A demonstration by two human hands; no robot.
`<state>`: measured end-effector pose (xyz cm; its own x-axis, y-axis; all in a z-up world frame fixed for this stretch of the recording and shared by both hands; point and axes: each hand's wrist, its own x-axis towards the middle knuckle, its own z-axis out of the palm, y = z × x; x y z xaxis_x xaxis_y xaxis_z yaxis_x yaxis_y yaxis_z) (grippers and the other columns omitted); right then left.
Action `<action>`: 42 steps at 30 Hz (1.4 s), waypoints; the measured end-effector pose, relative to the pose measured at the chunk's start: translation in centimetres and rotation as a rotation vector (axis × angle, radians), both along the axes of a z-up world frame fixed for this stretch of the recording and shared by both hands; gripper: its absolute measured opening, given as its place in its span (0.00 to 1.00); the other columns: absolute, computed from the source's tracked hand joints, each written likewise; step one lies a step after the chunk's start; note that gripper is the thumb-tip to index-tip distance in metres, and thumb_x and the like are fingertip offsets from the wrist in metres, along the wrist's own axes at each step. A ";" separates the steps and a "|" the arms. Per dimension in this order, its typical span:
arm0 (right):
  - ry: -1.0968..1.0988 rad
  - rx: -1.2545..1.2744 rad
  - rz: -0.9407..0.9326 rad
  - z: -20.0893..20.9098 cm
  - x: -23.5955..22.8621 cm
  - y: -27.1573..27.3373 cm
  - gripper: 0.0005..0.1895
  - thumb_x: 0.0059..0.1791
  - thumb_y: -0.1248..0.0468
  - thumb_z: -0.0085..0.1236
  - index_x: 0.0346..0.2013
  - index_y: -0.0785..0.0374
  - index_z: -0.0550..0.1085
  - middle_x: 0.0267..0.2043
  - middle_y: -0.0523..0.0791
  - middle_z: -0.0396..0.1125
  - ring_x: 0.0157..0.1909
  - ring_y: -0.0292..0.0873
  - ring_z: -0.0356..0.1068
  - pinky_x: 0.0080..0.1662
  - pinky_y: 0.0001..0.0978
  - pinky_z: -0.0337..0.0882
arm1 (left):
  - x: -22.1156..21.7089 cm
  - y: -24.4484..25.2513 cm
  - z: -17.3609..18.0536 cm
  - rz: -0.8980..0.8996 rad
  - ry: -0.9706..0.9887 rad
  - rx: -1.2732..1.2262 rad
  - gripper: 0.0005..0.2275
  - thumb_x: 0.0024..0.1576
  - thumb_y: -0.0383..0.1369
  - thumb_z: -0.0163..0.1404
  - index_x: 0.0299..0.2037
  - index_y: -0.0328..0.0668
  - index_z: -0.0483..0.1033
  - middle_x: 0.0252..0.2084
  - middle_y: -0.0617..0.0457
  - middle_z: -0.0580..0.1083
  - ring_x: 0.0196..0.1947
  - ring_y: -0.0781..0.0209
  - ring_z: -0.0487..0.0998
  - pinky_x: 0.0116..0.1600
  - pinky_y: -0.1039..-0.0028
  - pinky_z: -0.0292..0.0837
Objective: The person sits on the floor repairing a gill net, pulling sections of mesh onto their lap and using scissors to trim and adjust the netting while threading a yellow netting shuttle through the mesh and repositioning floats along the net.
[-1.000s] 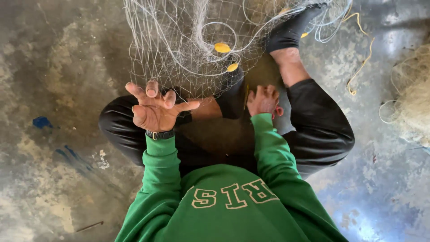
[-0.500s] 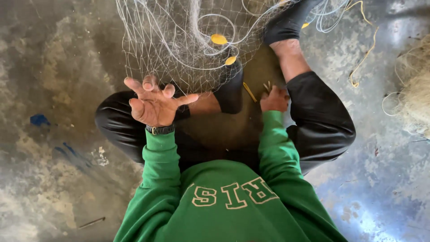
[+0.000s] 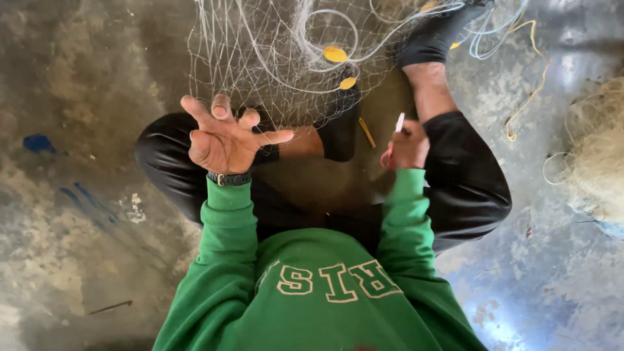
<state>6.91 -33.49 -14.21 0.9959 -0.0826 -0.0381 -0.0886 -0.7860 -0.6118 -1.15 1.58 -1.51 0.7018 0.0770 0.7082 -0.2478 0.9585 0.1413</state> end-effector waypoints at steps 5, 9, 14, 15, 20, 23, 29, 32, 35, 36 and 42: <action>-0.266 0.661 0.356 13.1 0.6 6.6 0.04 0.46 0.73 0.49 0.28 0.70 0.71 0.15 0.49 0.61 0.18 0.44 0.66 0.22 0.30 0.66 | 0.1 0.8 0.8 0.001 -0.019 0.017 0.18 0.60 0.38 0.33 0.61 0.65 0.50 0.56 0.60 0.54 0.58 0.50 0.53 0.53 0.24 0.41; -0.297 0.912 0.625 20.9 -0.3 13.4 0.05 0.45 0.74 0.47 0.34 0.74 0.68 0.27 0.55 0.65 0.27 0.48 0.69 0.26 0.33 0.70 | 0.0 1.2 1.2 0.019 -0.029 -0.014 0.18 0.58 0.38 0.34 0.60 0.64 0.52 0.55 0.58 0.55 0.57 0.49 0.54 0.52 0.23 0.43; -0.544 0.840 1.075 24.3 0.2 18.6 0.08 0.43 0.77 0.45 0.37 0.75 0.67 0.44 0.60 0.62 0.46 0.62 0.64 0.45 0.50 0.68 | -0.6 1.2 1.1 0.000 -0.037 -0.085 0.20 0.58 0.38 0.35 0.61 0.60 0.50 0.56 0.56 0.53 0.56 0.47 0.54 0.49 0.20 0.42; -0.563 0.545 1.136 25.2 0.2 18.7 0.04 0.46 0.74 0.41 0.34 0.72 0.65 0.46 0.58 0.61 0.46 0.59 0.64 0.46 0.46 0.68 | -0.9 1.3 1.0 0.015 0.022 -0.066 0.19 0.59 0.39 0.36 0.62 0.60 0.52 0.56 0.56 0.56 0.55 0.49 0.58 0.49 0.22 0.46; -0.604 0.111 1.181 25.9 0.5 18.1 0.03 0.48 0.72 0.36 0.31 0.67 0.61 0.41 0.50 0.59 0.35 0.49 0.61 0.35 0.36 0.64 | -1.1 1.5 0.6 0.039 0.110 -0.071 0.18 0.60 0.38 0.37 0.62 0.60 0.56 0.56 0.56 0.59 0.52 0.51 0.63 0.49 0.23 0.48; -0.562 0.145 1.137 25.5 -0.2 16.9 0.03 0.48 0.72 0.38 0.32 0.67 0.63 0.44 0.50 0.60 0.37 0.50 0.63 0.36 0.36 0.65 | -1.1 1.6 -0.1 0.143 0.189 -0.133 0.17 0.60 0.37 0.38 0.60 0.57 0.62 0.53 0.56 0.63 0.46 0.60 0.69 0.52 0.29 0.53; -0.479 0.229 1.072 24.9 -0.5 15.1 0.05 0.45 0.75 0.40 0.34 0.69 0.64 0.46 0.53 0.62 0.43 0.54 0.66 0.42 0.40 0.69 | -0.5 2.2 -1.1 0.240 0.207 -0.119 0.17 0.60 0.40 0.37 0.61 0.62 0.60 0.51 0.58 0.64 0.39 0.62 0.68 0.54 0.39 0.58; -0.481 0.329 1.109 25.2 -0.5 15.0 0.04 0.48 0.73 0.38 0.35 0.72 0.62 0.44 0.59 0.62 0.45 0.57 0.65 0.43 0.44 0.69 | -0.3 2.0 -0.4 0.302 0.197 -0.051 0.17 0.61 0.41 0.35 0.61 0.63 0.59 0.51 0.60 0.66 0.38 0.65 0.69 0.57 0.43 0.55; -0.470 0.401 1.113 25.3 -0.6 15.1 0.04 0.48 0.73 0.38 0.35 0.74 0.61 0.43 0.60 0.62 0.46 0.59 0.65 0.47 0.45 0.68 | -0.3 1.8 0.7 0.362 0.242 0.021 0.17 0.60 0.41 0.38 0.60 0.64 0.62 0.49 0.62 0.67 0.35 0.69 0.70 0.58 0.47 0.55; -0.472 0.403 1.106 25.2 -0.7 15.1 0.05 0.48 0.73 0.38 0.35 0.75 0.61 0.42 0.60 0.62 0.46 0.59 0.65 0.47 0.45 0.68 | -0.4 1.7 1.1 0.375 0.236 0.033 0.17 0.59 0.41 0.38 0.60 0.64 0.62 0.48 0.62 0.67 0.35 0.70 0.70 0.61 0.45 0.51; -0.469 0.359 1.100 25.3 -1.0 15.3 0.07 0.50 0.69 0.36 0.35 0.73 0.62 0.45 0.59 0.62 0.44 0.57 0.65 0.47 0.44 0.66 | -0.3 1.2 2.2 0.340 0.183 -0.010 0.17 0.60 0.39 0.37 0.60 0.61 0.62 0.48 0.62 0.66 0.34 0.70 0.70 0.62 0.31 0.41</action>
